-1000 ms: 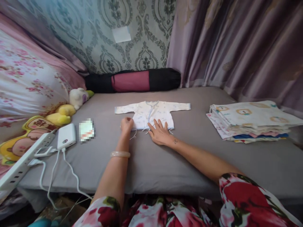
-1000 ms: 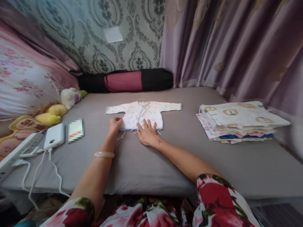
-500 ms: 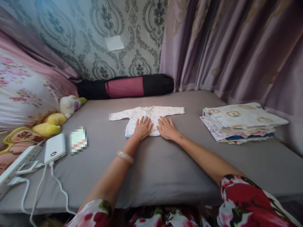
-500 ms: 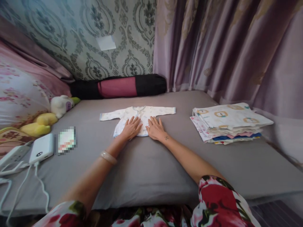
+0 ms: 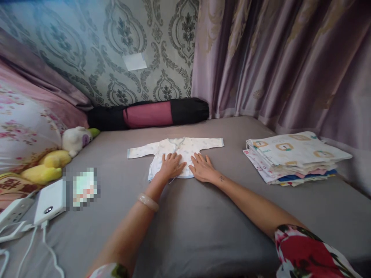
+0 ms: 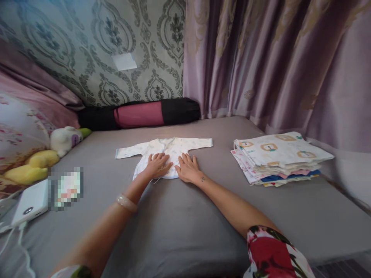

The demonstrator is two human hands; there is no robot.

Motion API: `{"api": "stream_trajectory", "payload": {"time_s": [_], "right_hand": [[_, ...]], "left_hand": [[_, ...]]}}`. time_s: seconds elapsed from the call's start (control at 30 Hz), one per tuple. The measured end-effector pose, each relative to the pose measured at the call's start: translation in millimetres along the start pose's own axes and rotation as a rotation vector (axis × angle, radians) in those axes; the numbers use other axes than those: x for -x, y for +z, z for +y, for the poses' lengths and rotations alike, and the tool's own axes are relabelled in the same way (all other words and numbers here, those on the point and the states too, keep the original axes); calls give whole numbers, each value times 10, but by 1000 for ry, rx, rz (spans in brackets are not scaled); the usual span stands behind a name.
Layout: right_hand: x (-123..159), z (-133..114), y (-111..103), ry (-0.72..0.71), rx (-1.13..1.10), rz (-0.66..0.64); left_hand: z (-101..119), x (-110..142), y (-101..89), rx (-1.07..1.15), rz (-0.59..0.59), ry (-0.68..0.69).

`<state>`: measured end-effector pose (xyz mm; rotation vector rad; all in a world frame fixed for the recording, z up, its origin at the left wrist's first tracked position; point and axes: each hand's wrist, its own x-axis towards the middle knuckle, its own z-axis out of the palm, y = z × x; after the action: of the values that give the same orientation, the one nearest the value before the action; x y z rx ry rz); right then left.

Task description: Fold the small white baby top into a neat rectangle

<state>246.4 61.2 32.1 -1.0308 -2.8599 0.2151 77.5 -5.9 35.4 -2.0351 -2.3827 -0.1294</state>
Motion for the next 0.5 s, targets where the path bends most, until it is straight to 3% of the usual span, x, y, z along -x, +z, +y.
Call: {"api": "stream_trajectory", "payload": {"time_s": [0.2,0.5], "right_hand": [[-300,142,-153,-6,42,110],[-634,977,-268,369,37,209]], "left_hand": [[199,-265,24,-15,89,41],[171,-732,137,202,16,258]]}}
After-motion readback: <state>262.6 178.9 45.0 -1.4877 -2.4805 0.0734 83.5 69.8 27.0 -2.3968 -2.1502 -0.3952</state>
